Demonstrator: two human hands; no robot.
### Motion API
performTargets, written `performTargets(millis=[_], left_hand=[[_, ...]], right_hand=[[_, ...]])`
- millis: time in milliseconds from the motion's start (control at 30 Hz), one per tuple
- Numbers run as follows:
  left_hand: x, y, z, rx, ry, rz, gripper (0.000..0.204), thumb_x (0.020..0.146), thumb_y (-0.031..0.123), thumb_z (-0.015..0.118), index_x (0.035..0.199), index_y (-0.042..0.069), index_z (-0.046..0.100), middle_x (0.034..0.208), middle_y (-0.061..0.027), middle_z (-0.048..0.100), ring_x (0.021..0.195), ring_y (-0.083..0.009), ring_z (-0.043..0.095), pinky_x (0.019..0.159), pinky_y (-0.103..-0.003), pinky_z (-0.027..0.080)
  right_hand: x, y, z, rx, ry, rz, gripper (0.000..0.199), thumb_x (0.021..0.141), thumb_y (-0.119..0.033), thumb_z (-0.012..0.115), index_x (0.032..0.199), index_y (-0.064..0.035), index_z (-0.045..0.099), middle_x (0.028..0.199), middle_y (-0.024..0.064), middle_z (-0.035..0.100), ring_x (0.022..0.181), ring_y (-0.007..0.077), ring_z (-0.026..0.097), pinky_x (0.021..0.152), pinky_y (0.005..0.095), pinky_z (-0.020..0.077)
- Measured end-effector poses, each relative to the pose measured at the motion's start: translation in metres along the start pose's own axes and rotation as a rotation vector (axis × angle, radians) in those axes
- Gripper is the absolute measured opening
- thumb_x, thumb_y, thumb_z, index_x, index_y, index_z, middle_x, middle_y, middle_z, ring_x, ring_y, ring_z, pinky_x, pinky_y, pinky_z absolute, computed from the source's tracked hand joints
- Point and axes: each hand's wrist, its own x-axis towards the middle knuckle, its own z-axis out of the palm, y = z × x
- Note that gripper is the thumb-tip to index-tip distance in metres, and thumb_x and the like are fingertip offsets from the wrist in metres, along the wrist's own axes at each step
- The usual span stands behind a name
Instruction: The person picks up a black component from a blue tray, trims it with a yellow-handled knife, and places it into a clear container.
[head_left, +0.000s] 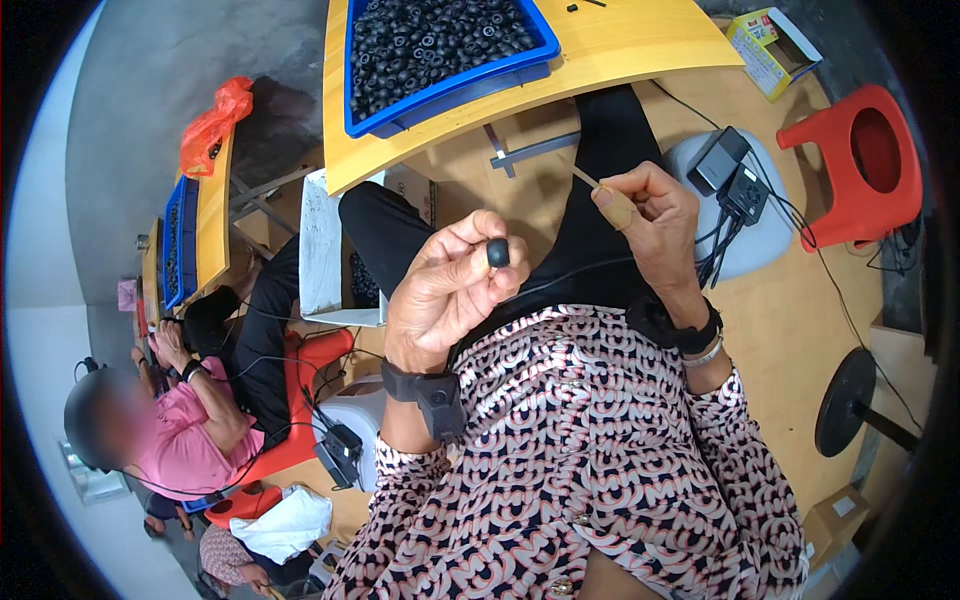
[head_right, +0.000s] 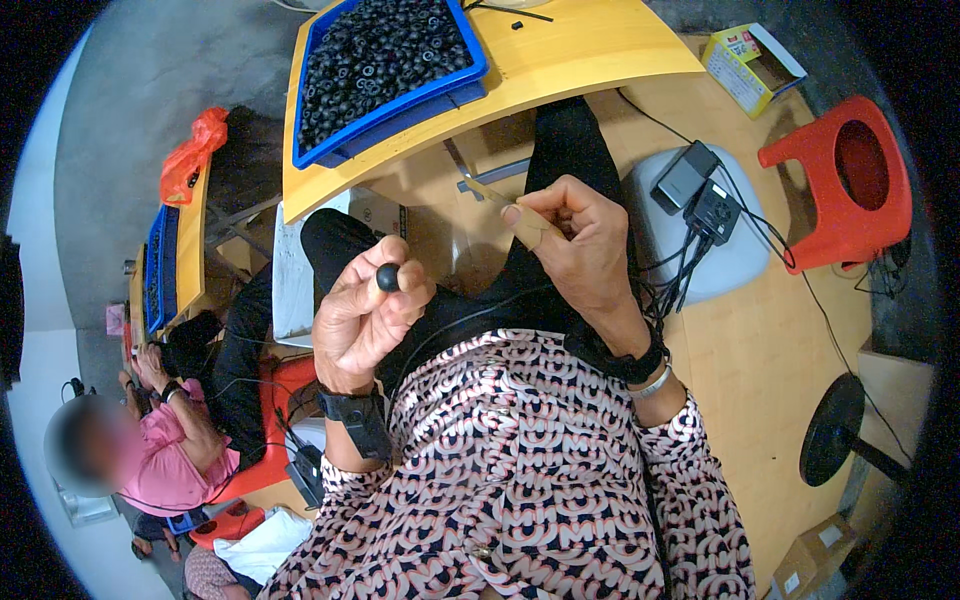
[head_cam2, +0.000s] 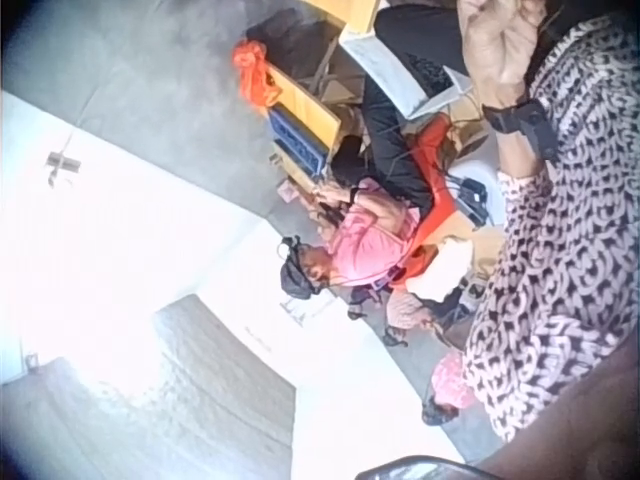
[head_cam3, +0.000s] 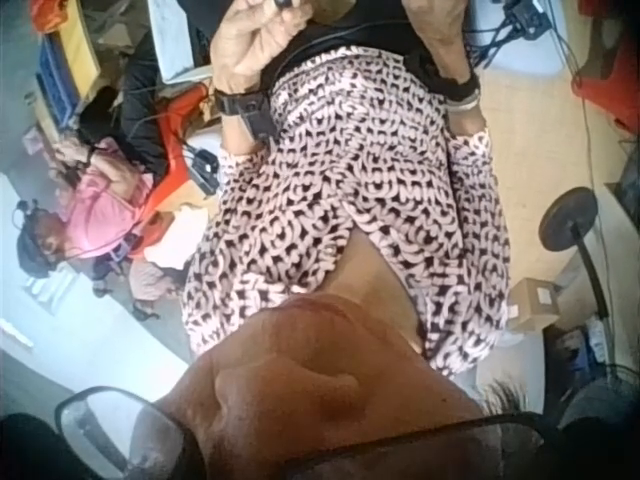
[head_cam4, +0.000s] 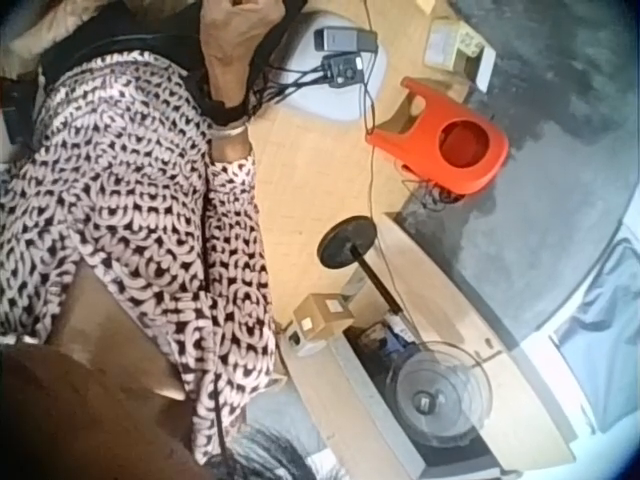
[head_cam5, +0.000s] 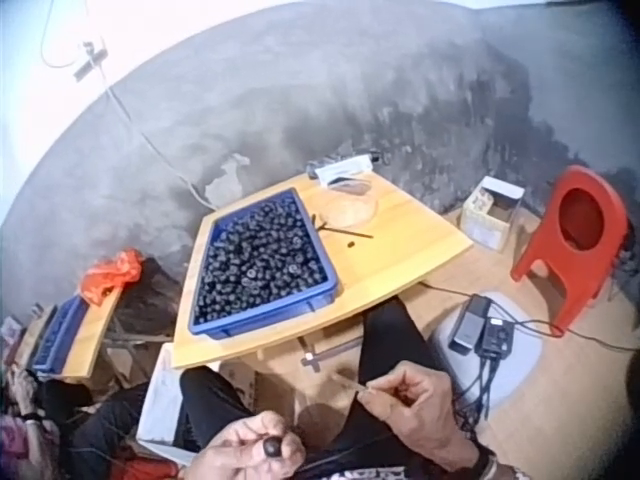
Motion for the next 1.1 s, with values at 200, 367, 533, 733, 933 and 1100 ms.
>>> performTargets(millis=[200, 367, 533, 733, 933, 1100], left_hand=[[0.000, 0.001, -0.002, -0.046, -0.015, -0.007, 0.021, 0.084, 0.007, 0.058, 0.104, 0.001, 0.054, 0.085, -0.0091, 0.051, 0.075, -0.0141, 0.046, 0.065, -0.022, 0.038], [-0.002, -0.001, -0.005, -0.096, -0.009, -0.024, 0.023, 0.084, 0.009, 0.059, 0.105, 0.001, 0.053, 0.085, -0.0091, 0.050, 0.077, -0.0144, 0.046, 0.066, -0.023, 0.039], [-0.025, 0.016, -0.015, 0.014, 0.183, 0.194, 0.027, 0.081, 0.011, 0.063, 0.105, 0.002, 0.053, 0.087, -0.0095, 0.051, 0.073, -0.0140, 0.048, 0.062, -0.024, 0.043], [-0.100, 0.081, -0.086, 0.110, 0.530, 0.545, 0.029, 0.084, 0.001, 0.054, 0.113, -0.003, 0.047, 0.100, -0.0155, 0.052, 0.087, -0.0180, 0.052, 0.079, -0.026, 0.046], [-0.144, 0.092, -0.112, 0.315, 1.010, 0.663, 0.046, 0.084, 0.004, 0.056, 0.126, -0.002, 0.039, 0.106, -0.0119, 0.052, 0.100, -0.0234, 0.051, 0.087, -0.031, 0.043], [-0.104, 0.100, -0.090, 0.421, 0.908, 0.723, 0.053, 0.082, 0.003, 0.057, 0.129, -0.004, 0.034, 0.120, -0.0143, 0.047, 0.108, -0.0254, 0.048, 0.092, -0.032, 0.040]], right_hand=[[-0.006, -0.014, 0.000, -0.010, -0.027, -0.026, 0.013, 0.078, -0.009, 0.068, 0.078, 0.0006, 0.058, 0.068, -0.0008, 0.056, 0.061, 0.0019, 0.048, 0.053, 0.0165, 0.0385], [-0.016, -0.026, 0.009, -0.001, -0.084, -0.051, 0.016, 0.077, -0.011, 0.069, 0.082, 0.0007, 0.058, 0.069, -0.0002, 0.056, 0.062, 0.0026, 0.049, 0.055, 0.0166, 0.0394], [-0.014, -0.017, 0.008, -0.004, -0.056, -0.084, 0.015, 0.078, -0.010, 0.068, 0.084, 0.0007, 0.059, 0.069, -0.0003, 0.056, 0.062, 0.0020, 0.048, 0.054, 0.0164, 0.0389], [0.002, -0.017, -0.015, -0.082, 0.074, -0.065, 0.015, 0.079, -0.010, 0.066, 0.087, 0.0017, 0.061, 0.068, -0.0006, 0.058, 0.060, 0.0019, 0.050, 0.053, 0.0159, 0.0382], [0.009, -0.022, -0.015, -0.077, 0.088, -0.098, 0.013, 0.079, -0.008, 0.065, 0.087, 0.0019, 0.061, 0.070, -0.0004, 0.059, 0.061, 0.0023, 0.050, 0.054, 0.0159, 0.0387], [0.010, -0.027, -0.016, -0.130, 0.039, -0.074, 0.013, 0.080, -0.010, 0.064, 0.086, 0.0015, 0.060, 0.070, -0.0006, 0.058, 0.062, 0.0020, 0.049, 0.054, 0.0161, 0.0377]])
